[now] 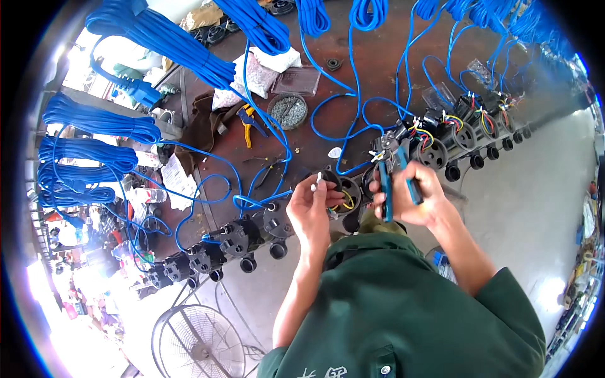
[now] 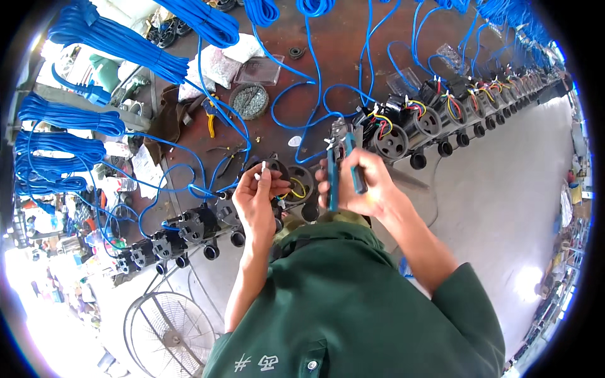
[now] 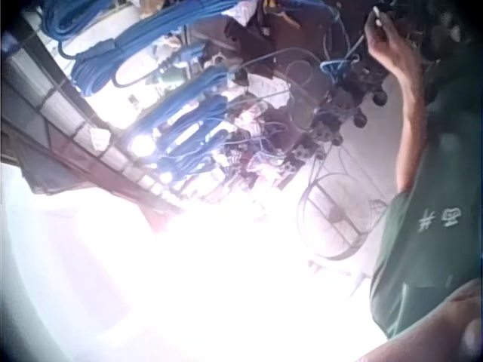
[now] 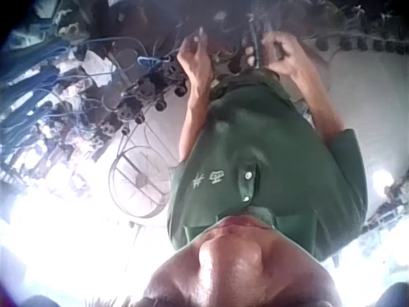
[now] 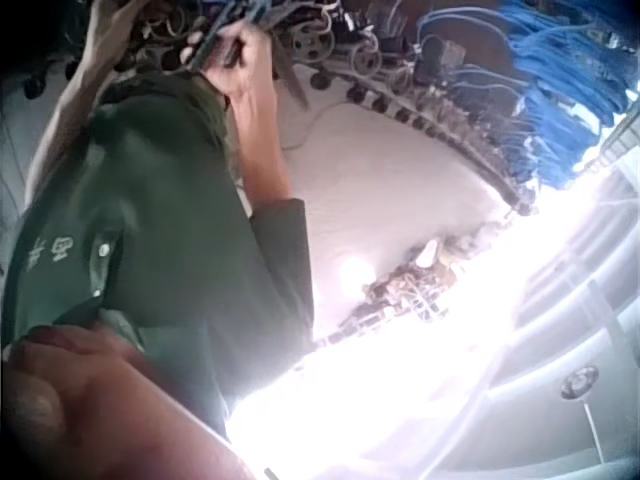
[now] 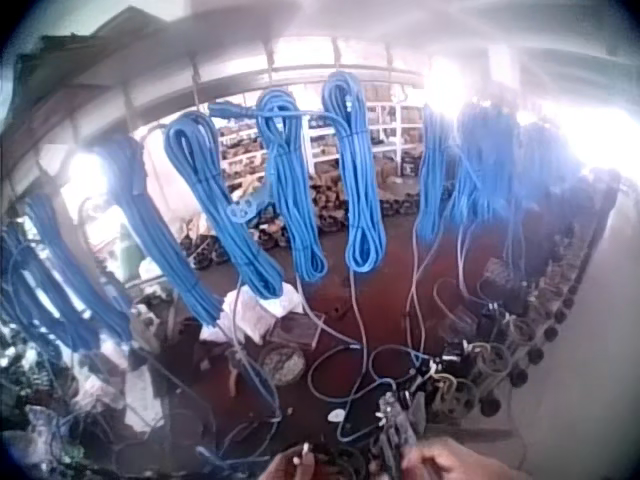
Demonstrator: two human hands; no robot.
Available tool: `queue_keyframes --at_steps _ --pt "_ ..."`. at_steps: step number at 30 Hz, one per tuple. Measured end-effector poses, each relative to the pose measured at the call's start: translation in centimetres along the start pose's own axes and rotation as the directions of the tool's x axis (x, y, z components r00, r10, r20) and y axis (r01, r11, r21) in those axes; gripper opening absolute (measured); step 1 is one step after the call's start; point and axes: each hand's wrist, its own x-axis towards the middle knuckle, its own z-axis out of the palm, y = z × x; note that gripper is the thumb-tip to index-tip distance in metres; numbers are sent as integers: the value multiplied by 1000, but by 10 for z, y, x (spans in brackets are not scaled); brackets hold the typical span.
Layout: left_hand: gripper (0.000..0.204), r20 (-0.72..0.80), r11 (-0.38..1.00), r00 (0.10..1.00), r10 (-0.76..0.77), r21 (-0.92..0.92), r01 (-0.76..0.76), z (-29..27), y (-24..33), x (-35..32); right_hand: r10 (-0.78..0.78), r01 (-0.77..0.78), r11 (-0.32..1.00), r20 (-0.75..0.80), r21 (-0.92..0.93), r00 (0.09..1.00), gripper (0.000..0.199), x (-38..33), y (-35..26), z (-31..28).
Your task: The person assembles internal components for circular electronic units on a production line using wire strippers, pliers, and a pneumatic screwdriver.
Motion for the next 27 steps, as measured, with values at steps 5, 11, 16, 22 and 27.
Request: queue_keyframes --at_steps 5,11,16,22,27 --pt "24 51 999 998 29 20 -30 0 -6 0 -457 289 274 140 -917 878 53 -8 27 -7" --pt "15 12 998 998 64 25 -64 5 -6 -4 -554 -83 -790 648 -608 522 52 21 17 5" --pt "7 27 992 992 124 9 -124 2 -17 -6 -538 -98 -804 645 -587 543 51 40 46 2" --pt "8 -5 988 988 156 -14 -156 5 -17 -9 -470 -125 -843 605 -523 643 67 37 45 2" --pt "7 8 984 985 175 45 -175 3 -18 -7 -422 -71 -869 660 -489 622 40 38 40 2"
